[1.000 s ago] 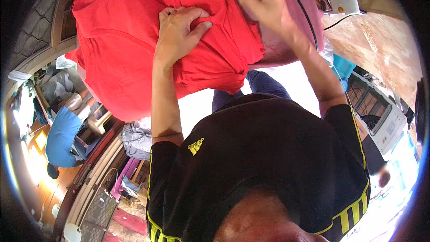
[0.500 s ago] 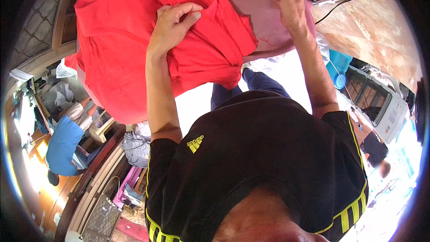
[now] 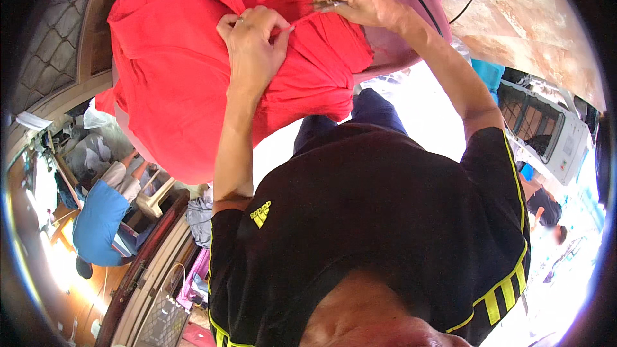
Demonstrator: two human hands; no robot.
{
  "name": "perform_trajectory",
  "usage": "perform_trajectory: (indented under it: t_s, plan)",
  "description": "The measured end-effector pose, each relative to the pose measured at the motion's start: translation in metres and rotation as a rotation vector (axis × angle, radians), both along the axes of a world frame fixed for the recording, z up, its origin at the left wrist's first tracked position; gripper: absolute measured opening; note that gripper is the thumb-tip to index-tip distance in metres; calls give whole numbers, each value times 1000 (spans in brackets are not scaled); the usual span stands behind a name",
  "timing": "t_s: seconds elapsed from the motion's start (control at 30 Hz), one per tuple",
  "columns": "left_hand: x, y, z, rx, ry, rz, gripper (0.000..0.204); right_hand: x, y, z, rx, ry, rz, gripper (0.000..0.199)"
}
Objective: The person uses a small blade to trim loose threads and excess fabric from the edges of a red garment. They repeatedly pick at the seams and cut small protrusions to clean up the garment's finish.
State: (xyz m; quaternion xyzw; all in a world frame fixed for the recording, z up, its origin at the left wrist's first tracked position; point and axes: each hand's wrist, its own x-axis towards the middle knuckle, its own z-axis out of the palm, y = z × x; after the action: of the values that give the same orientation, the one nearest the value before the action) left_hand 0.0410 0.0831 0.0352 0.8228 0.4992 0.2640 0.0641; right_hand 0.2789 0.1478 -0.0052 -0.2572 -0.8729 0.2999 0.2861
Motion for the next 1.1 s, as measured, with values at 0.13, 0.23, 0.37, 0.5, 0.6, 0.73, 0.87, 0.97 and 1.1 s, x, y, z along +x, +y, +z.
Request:
perform_trajectory:
  t_s: [0.13,0.23,0.37,0.5,0.6,0.73,0.87,0.97,1.1]
  plan:
    - [-5,-25,-4,1,20,-125,11,7,-18,-7,96,67,4,18]
    - [-2,-29,0,-77,-39,-125,9,10,-18,-9,-112,165,44,18]
    - [-6,-22,-13,-116,-96,-100,10,10,-23,-3,-190,171,29,13]
    - [7,-10,-9,-149,-100,-109,12,10,-35,-7,-382,131,-122,13]
    - [12,-6,-14,-114,-21,-184,13,7,-44,-19,-489,235,-221,18]
    - [18,-3,-24,-40,-42,-224,10,4,-41,-22,-462,228,-264,27]
    - [23,0,-25,-96,-47,-157,8,8,-41,-13,-547,259,-223,31]
    - [16,3,-29,-116,-133,-134,11,12,-43,-4,-578,286,-174,26]
    - [15,3,-29,-139,-174,-151,12,15,-40,-8,-281,140,-117,17]
